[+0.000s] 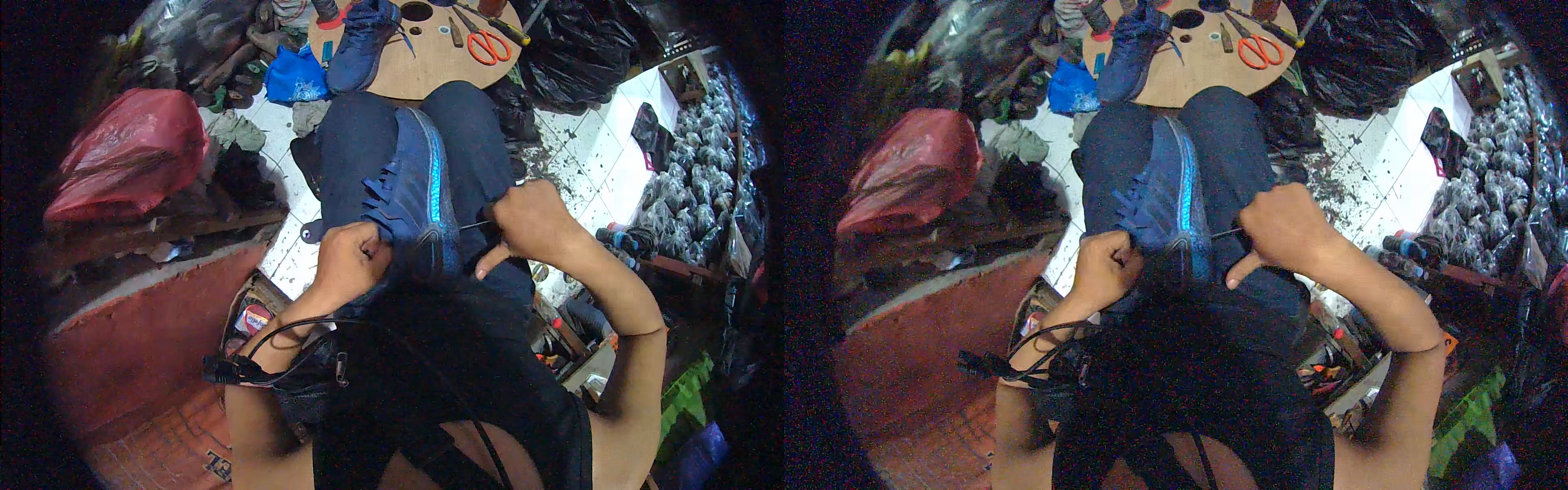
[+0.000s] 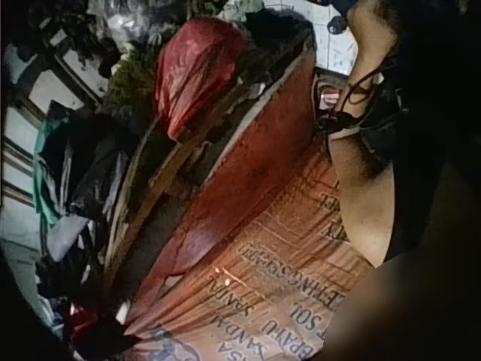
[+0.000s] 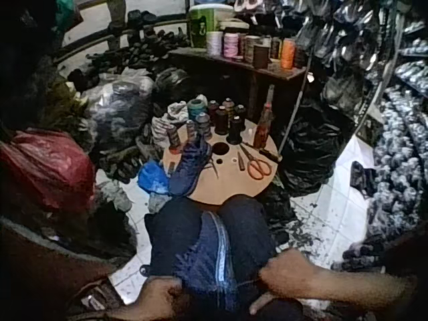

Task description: The person holds a blue sneaker on their lap and uses a needle and thread to stitch along the side of the shoe. They repeatedly insert the needle, pull the thread through, and tighten the stitches while rotating the shoe to access different sections.

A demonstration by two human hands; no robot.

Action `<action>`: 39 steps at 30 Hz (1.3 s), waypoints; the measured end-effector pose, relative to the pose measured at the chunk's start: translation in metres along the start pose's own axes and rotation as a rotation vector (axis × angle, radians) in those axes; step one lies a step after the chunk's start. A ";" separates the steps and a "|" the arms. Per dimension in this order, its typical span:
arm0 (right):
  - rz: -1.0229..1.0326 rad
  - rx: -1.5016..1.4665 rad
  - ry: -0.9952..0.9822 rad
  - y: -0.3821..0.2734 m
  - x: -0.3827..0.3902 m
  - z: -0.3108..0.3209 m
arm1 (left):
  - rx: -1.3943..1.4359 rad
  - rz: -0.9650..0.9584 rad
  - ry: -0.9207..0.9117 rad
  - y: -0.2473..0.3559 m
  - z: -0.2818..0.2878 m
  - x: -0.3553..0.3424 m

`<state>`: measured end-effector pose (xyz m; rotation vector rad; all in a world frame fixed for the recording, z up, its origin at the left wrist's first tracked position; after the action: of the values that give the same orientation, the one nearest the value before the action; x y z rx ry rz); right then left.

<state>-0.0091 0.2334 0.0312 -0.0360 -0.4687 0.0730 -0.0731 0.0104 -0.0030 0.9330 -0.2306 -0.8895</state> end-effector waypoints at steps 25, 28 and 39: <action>0.013 -0.132 0.023 -0.007 0.010 0.014 | 0.090 0.144 0.004 -0.023 0.002 0.010; 0.036 -0.111 0.123 -0.017 -0.003 0.012 | 0.120 0.142 0.017 -0.022 0.001 0.010; 0.078 -0.107 0.042 -0.014 -0.006 0.005 | 0.006 -0.009 -0.007 -0.008 -0.006 0.003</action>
<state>-0.0157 0.2190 0.0342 -0.1604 -0.4292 0.1239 -0.0721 0.0093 -0.0129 0.9378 -0.2349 -0.9010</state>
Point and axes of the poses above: each hand's wrist, its own x-axis away from the middle knuckle, its own z-axis out of the back of the hand, y = z × x, the point moved 9 cm from there along -x, towards the middle knuckle, and after that the axes turned 14 degrees about -z, right-handed, at the moved point
